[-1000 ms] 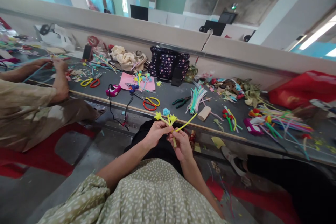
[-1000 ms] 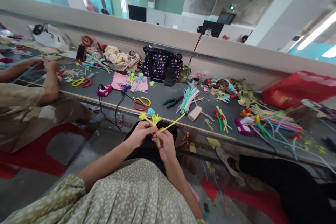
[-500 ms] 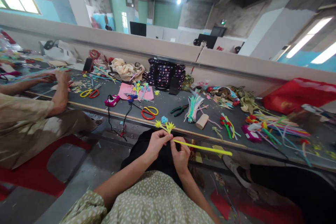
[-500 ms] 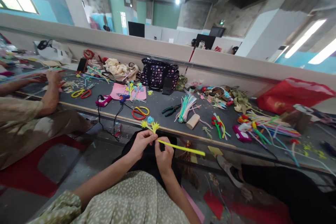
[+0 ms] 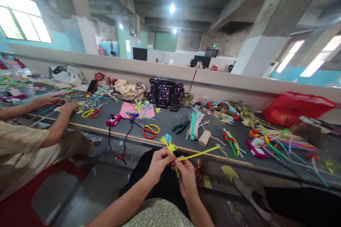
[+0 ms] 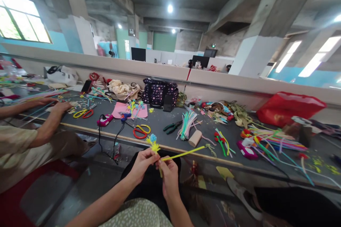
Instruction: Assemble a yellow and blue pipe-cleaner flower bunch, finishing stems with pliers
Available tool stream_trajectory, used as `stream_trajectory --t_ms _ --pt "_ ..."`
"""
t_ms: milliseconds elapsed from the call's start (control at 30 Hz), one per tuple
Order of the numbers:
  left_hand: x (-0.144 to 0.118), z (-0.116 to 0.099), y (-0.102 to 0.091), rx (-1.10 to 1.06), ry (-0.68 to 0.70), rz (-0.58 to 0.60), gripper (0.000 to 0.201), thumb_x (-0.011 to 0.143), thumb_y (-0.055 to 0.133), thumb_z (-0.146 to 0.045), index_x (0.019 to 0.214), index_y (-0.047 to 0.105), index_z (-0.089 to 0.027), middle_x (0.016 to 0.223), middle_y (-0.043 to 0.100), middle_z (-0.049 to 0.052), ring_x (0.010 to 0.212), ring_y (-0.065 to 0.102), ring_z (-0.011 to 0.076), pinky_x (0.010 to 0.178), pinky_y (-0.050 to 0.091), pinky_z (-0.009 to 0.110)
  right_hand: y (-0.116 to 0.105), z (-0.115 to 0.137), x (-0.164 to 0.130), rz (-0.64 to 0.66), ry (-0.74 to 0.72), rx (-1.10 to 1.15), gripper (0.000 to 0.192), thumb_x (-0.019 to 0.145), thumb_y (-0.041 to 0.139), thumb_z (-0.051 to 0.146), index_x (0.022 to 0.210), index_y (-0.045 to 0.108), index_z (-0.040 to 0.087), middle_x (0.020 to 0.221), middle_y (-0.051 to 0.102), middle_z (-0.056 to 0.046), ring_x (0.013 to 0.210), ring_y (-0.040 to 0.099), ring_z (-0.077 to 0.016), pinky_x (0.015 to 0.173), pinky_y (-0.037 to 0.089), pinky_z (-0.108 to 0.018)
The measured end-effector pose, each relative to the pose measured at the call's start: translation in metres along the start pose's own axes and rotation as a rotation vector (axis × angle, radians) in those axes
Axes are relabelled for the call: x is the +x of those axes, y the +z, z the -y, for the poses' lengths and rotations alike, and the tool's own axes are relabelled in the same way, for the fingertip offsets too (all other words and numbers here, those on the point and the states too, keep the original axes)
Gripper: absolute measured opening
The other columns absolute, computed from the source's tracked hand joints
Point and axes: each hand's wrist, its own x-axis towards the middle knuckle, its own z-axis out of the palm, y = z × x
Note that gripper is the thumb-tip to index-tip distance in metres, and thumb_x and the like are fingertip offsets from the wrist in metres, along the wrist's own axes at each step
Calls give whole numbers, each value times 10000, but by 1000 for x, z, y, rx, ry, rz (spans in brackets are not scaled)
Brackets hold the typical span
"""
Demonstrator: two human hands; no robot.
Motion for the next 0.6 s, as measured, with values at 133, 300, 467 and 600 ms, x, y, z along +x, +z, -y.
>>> stream_trajectory --t_ms 133,300,467,600 --pt "-3 1 1 -68 -50 41 285 711 751 -377 613 640 -134 611 549 2 484 520 106 495 414 242 3 6 -3 31 171 189 142 686 773 274 702 658 192 634 624 13 546 539 -124 558 443 -242" --pt "-4 -3 9 -87 -37 40 303 692 765 -393 594 623 -144 574 548 -3 474 516 107 498 414 245 7 3 -6 -18 0 102 154 714 761 310 720 655 199 658 609 3 587 537 -141 584 451 -260" --pt "-3 0 12 -48 -28 -35 252 662 791 -347 650 640 -145 579 595 3 500 524 105 497 345 216 -1 -8 -6 -88 -182 -82 173 756 731 332 705 637 197 654 578 17 636 525 -146 632 442 -261" --pt "-2 4 10 -37 -30 -63 212 642 795 -294 619 655 -136 594 612 11 525 503 98 514 336 216 -8 -12 -7 -105 -245 -180 159 784 707 334 748 640 194 700 588 10 675 538 -156 668 444 -271"
